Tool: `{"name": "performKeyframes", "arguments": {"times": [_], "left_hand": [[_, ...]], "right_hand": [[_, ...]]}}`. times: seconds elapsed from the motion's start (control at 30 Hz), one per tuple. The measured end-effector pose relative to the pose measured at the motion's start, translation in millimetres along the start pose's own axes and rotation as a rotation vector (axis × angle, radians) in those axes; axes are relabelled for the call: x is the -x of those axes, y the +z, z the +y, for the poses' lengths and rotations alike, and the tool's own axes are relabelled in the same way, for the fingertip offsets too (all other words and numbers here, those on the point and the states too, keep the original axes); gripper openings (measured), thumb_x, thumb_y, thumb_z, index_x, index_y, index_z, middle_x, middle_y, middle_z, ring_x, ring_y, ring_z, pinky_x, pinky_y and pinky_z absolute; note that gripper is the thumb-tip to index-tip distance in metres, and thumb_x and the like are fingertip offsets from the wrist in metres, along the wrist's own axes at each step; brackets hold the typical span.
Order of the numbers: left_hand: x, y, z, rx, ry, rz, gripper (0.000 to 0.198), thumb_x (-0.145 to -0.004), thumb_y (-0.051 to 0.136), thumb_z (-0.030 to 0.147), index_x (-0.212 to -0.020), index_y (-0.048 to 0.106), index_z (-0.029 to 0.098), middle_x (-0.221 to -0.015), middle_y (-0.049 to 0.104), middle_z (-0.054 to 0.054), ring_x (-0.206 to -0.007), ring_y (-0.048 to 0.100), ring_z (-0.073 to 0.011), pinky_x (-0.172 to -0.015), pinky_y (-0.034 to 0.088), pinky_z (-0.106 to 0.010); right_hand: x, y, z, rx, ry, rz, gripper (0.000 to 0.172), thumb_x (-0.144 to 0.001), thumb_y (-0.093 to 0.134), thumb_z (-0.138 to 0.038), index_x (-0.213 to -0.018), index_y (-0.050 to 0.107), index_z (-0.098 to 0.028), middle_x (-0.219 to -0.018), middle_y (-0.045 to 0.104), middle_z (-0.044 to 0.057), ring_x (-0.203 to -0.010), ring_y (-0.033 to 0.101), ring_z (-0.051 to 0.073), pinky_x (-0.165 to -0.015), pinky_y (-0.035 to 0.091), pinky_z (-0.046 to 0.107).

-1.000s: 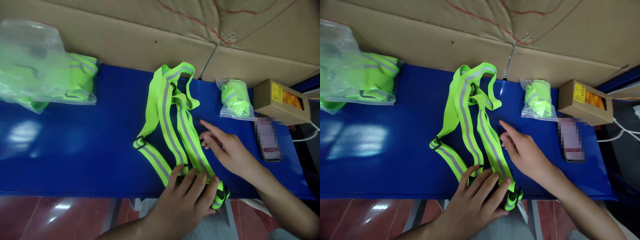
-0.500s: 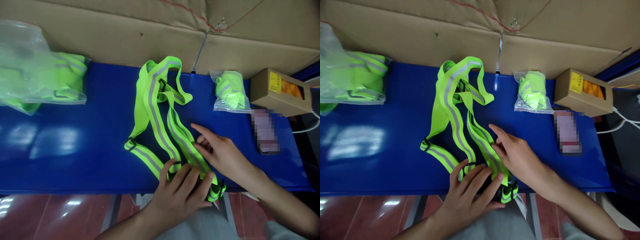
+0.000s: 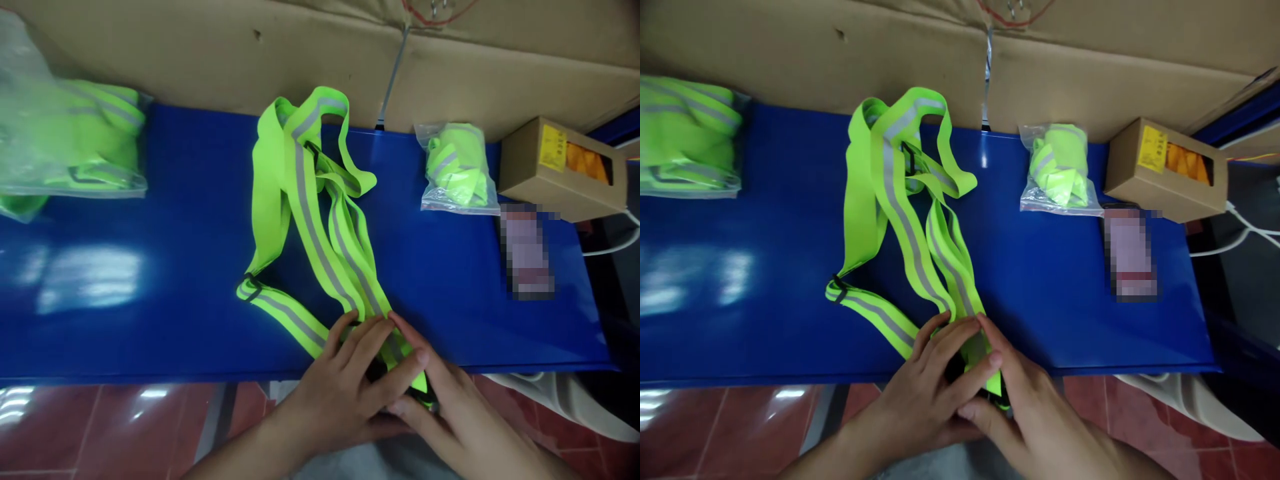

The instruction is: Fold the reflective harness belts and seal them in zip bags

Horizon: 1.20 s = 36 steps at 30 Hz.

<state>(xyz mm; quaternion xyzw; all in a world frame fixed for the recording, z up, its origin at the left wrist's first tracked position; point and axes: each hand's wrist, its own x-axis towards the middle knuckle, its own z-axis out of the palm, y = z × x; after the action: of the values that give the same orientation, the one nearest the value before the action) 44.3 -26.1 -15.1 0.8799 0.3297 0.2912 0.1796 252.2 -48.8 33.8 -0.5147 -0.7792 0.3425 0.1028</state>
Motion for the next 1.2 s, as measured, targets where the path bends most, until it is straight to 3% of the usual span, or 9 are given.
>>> {"name": "performKeyframes", "arguments": {"times": [0.07, 0.13, 0.23, 0.33, 0.4, 0.47, 0.73, 0.97, 1.2], "left_hand": [[-0.9, -7.4, -5.5, 0.029, 0.036, -0.033, 0.076, -0.091, 0.059, 0.071, -0.147, 0.047, 0.022, -0.146, 0.05, -0.02, -0.145, 0.044, -0.0305, -0.12, 0.036, -0.054], [4.1, -19.1, -9.6, -0.002, 0.061, -0.04, 0.075, -0.09, 0.056, 0.074, -0.142, 0.051, 0.02, -0.146, 0.05, -0.019, -0.148, 0.042, -0.0315, -0.122, 0.034, -0.055], [26.9, -38.4, -9.3, -0.137, 0.007, 0.061, 0.044, -0.1, 0.057, 0.055, -0.122, 0.063, 0.018, -0.13, 0.061, -0.015, -0.138, 0.052, -0.0312, -0.122, 0.034, -0.055], [58.2, -50.2, -3.8, -0.243, -0.134, 0.178, 0.007, -0.097, 0.063, 0.022, -0.102, 0.068, 0.019, -0.098, 0.068, -0.007, -0.101, 0.067, -0.0221, -0.1, 0.053, -0.041], [72.9, -51.1, -1.5, -0.297, -0.222, 0.152, 0.01, -0.093, 0.065, 0.014, -0.101, 0.068, 0.019, -0.093, 0.07, -0.007, -0.09, 0.069, -0.0219, -0.085, 0.057, -0.04], [78.1, -47.4, -2.1, -0.329, -0.248, 0.101, 0.016, -0.092, 0.066, 0.012, -0.107, 0.068, 0.016, -0.1, 0.073, -0.01, -0.095, 0.07, -0.0253, -0.085, 0.057, -0.044], [47.1, -40.4, -18.3, -0.207, -0.227, -0.006, 0.023, -0.094, 0.066, 0.013, -0.117, 0.064, 0.01, -0.13, 0.068, -0.017, -0.132, 0.059, -0.0308, -0.114, 0.044, -0.05], [31.4, -49.7, -32.6, -0.111, -0.238, -0.102, 0.039, -0.1, 0.059, 0.019, -0.137, 0.055, 0.013, -0.137, 0.064, -0.014, -0.139, 0.054, -0.0267, -0.119, 0.042, -0.048], [25.6, -51.8, -43.5, -0.077, -0.192, -0.139, 0.038, -0.097, 0.042, 0.0, -0.131, 0.055, 0.011, -0.139, 0.062, -0.015, -0.144, 0.05, -0.0246, -0.12, 0.047, -0.045]], "right_hand": [[-5.9, 2.9, 2.1, -0.048, -0.011, 0.028, 0.064, -0.109, 0.045, -0.039, -0.165, 0.017, -0.026, -0.156, 0.052, 0.011, -0.139, 0.055, 0.023, -0.107, 0.055, 0.033], [-10.6, 3.5, 6.0, -0.111, -0.044, 0.038, 0.053, -0.109, 0.045, -0.034, -0.16, 0.031, -0.028, -0.151, 0.058, 0.009, -0.135, 0.059, 0.02, -0.107, 0.055, 0.03], [-13.9, 3.5, 11.9, -0.162, -0.055, 0.043, 0.042, -0.108, 0.049, -0.031, -0.15, 0.045, -0.029, -0.141, 0.066, 0.006, -0.128, 0.065, 0.017, -0.104, 0.056, 0.025], [-13.7, 3.6, 15.9, -0.149, -0.06, 0.022, 0.046, -0.106, 0.052, -0.034, -0.151, 0.045, -0.03, -0.14, 0.067, 0.005, -0.127, 0.066, 0.017, -0.103, 0.057, 0.025], [-13.0, 4.9, 17.6, -0.111, -0.093, 0.018, 0.05, -0.106, 0.053, -0.04, -0.153, 0.044, -0.03, -0.144, 0.063, 0.006, -0.13, 0.064, 0.019, -0.102, 0.058, 0.027], [-12.6, 8.0, 18.5, -0.057, -0.121, 0.054, 0.05, -0.107, 0.049, -0.044, -0.154, 0.045, -0.029, -0.151, 0.055, 0.008, -0.136, 0.058, 0.022, -0.104, 0.057, 0.031], [-18.5, 24.1, 23.1, 0.104, -0.158, 0.18, 0.043, -0.107, 0.047, -0.029, -0.149, 0.052, -0.022, -0.16, 0.038, 0.013, -0.144, 0.04, 0.03, -0.112, 0.044, 0.048], [-28.7, 18.7, 30.2, 0.167, -0.284, 0.089, 0.043, -0.107, 0.049, -0.029, -0.148, 0.05, -0.014, -0.149, 0.057, 0.013, -0.139, 0.05, 0.027, -0.115, 0.044, 0.049], [-45.5, 12.9, 32.9, 0.259, -0.454, 0.048, 0.038, -0.105, 0.053, -0.025, -0.139, 0.058, -0.009, -0.146, 0.061, 0.015, -0.141, 0.052, 0.025, -0.122, 0.044, 0.049]]}}
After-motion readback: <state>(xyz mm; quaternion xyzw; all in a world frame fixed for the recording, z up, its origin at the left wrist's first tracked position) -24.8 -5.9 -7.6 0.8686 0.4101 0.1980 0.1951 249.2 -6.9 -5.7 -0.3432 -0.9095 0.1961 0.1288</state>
